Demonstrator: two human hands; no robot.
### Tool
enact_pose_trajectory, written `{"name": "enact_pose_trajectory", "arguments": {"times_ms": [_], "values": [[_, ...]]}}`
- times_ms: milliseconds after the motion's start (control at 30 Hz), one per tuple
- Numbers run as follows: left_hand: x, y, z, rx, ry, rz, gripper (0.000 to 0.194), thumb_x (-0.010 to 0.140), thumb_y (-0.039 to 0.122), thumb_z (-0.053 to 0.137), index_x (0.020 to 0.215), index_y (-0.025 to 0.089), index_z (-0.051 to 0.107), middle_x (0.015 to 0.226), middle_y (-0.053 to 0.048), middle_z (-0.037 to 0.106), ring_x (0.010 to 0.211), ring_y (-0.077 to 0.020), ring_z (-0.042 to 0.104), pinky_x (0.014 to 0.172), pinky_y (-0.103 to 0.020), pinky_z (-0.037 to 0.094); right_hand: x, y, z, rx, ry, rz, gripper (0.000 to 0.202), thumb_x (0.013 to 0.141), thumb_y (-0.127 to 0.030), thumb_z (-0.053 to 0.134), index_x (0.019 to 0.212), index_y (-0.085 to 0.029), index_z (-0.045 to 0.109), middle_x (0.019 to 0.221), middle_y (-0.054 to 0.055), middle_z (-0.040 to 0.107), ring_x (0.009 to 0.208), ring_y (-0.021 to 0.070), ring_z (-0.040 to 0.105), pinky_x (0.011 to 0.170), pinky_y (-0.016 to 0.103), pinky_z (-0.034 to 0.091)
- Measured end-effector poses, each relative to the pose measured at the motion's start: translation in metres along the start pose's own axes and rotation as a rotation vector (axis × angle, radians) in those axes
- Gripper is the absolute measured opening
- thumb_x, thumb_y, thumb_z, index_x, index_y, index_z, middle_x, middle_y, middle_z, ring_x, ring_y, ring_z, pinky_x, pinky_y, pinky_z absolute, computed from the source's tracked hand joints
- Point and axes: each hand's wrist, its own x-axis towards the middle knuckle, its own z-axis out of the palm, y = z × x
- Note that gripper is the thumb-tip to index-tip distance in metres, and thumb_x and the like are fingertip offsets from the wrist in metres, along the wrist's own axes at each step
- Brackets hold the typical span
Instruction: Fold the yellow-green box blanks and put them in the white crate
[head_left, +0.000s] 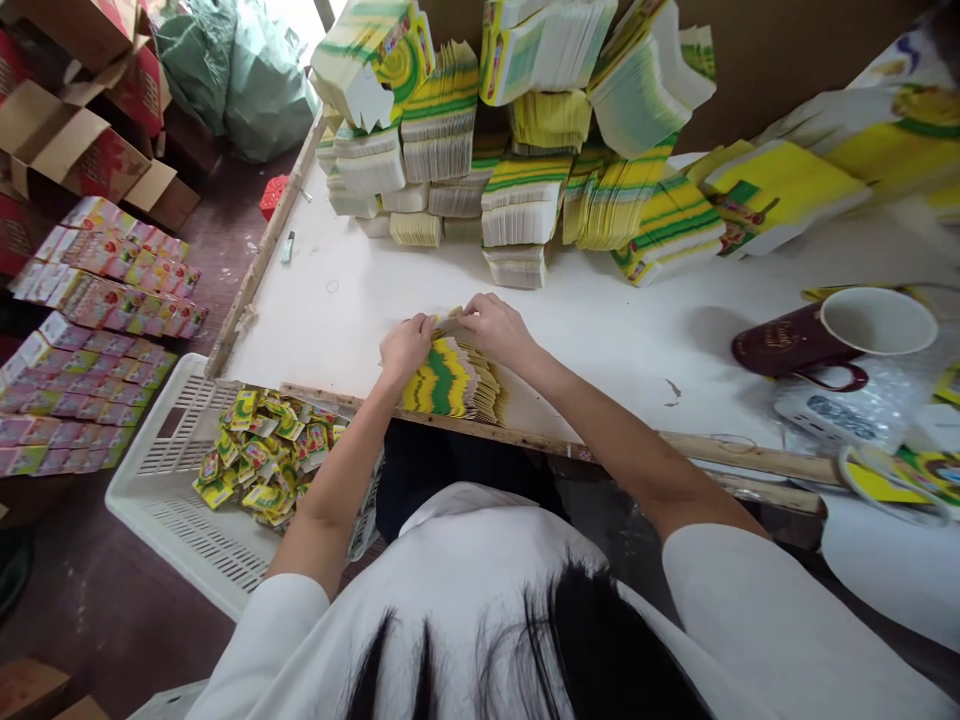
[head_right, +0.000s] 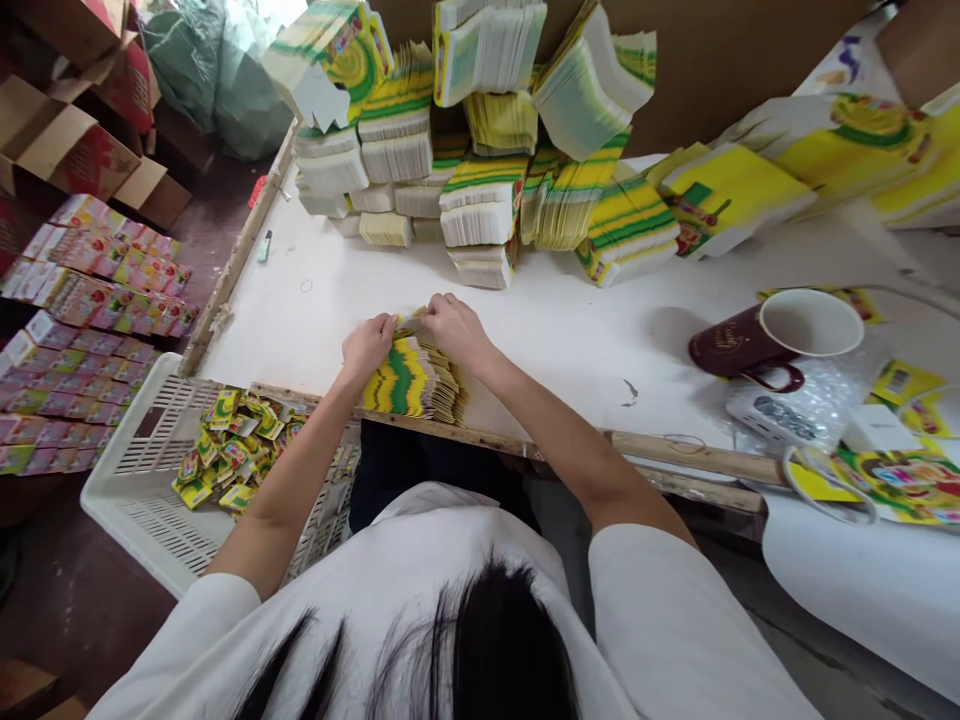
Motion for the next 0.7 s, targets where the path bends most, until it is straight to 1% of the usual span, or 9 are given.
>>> {"name": "enact_pose_trajectory", "arguments": {"times_ms": [100,200,300,433,500,567,633,700], "values": [[0.000,0.000,0.001,0.005,0.000,0.002,0.047,0.102,0.050,0.021,0.107,0.030,0.063,0.113,-0.006,0.072,0.107,-0.0262,0.063,0.080,-0.034,0.043,0.004,-0.003,-0.001,0.005,-0.037,0.036,0.029,0.096,-0.014,0.043,0.103,-0.014,0.071,0.111,0.015,0.064,0.101,0.0264,0.052,0.083,0.035,0.039],[0.000,0.000,0.003,0.009,0.002,0.010,0.048,0.102,0.050,0.020,0.108,0.030,0.063,0.114,-0.006,0.071,0.107,-0.0265,0.063,0.081,-0.034,0.044,0.013,-0.006,0.000,0.017,-0.061,0.096,0.026,0.094,-0.018,0.046,0.105,-0.012,0.069,0.107,0.016,0.067,0.093,0.0269,0.057,0.078,0.035,0.039],[-0.001,-0.001,0.003,0.014,0.004,0.020,0.048,0.102,0.049,0.020,0.110,0.029,0.063,0.115,-0.007,0.071,0.107,-0.0265,0.063,0.082,-0.034,0.044,0.021,-0.009,0.003,0.030,-0.066,0.158,0.028,0.091,-0.019,0.048,0.110,-0.010,0.066,0.104,0.018,0.069,0.087,0.0282,0.061,0.073,0.035,0.038],[-0.004,-0.002,0.002,0.018,0.006,0.046,0.047,0.102,0.049,0.021,0.110,0.028,0.062,0.117,-0.008,0.070,0.109,-0.0264,0.063,0.083,-0.034,0.044,0.027,-0.012,0.007,0.066,-0.072,0.230,0.030,0.087,-0.019,0.050,0.110,-0.009,0.067,0.105,0.020,0.071,0.090,0.0304,0.063,0.075,0.036,0.040],[-0.005,-0.003,0.002,0.019,0.005,0.058,0.044,0.102,0.048,0.024,0.111,0.028,0.061,0.116,-0.008,0.070,0.110,-0.0266,0.062,0.083,-0.034,0.044,0.029,-0.013,0.008,0.097,-0.082,0.266,0.030,0.088,-0.020,0.048,0.107,-0.009,0.069,0.103,0.021,0.072,0.092,0.0305,0.064,0.077,0.036,0.040],[-0.005,-0.003,0.002,0.024,0.004,0.059,0.040,0.102,0.046,0.026,0.112,0.027,0.060,0.115,-0.008,0.069,0.109,-0.0269,0.062,0.083,-0.034,0.044,0.030,-0.013,0.010,0.142,-0.102,0.309,0.029,0.089,-0.022,0.047,0.099,-0.011,0.073,0.097,0.019,0.073,0.090,0.0292,0.064,0.078,0.035,0.041],[-0.004,-0.003,0.002,0.029,-0.001,0.055,0.038,0.102,0.044,0.028,0.113,0.027,0.059,0.115,-0.009,0.069,0.108,-0.0267,0.062,0.083,-0.034,0.043,0.033,-0.014,0.013,0.210,-0.137,0.354,0.029,0.090,-0.026,0.049,0.088,-0.012,0.075,0.087,0.016,0.074,0.083,0.0262,0.064,0.074,0.033,0.043],[-0.003,-0.003,0.002,0.032,-0.006,0.060,0.037,0.102,0.043,0.028,0.112,0.026,0.059,0.113,-0.009,0.070,0.106,-0.0264,0.063,0.083,-0.034,0.043,0.036,-0.017,0.017,0.303,-0.185,0.378,0.031,0.091,-0.032,0.053,0.082,-0.012,0.076,0.079,0.011,0.074,0.074,0.0216,0.063,0.068,0.029,0.043]]}}
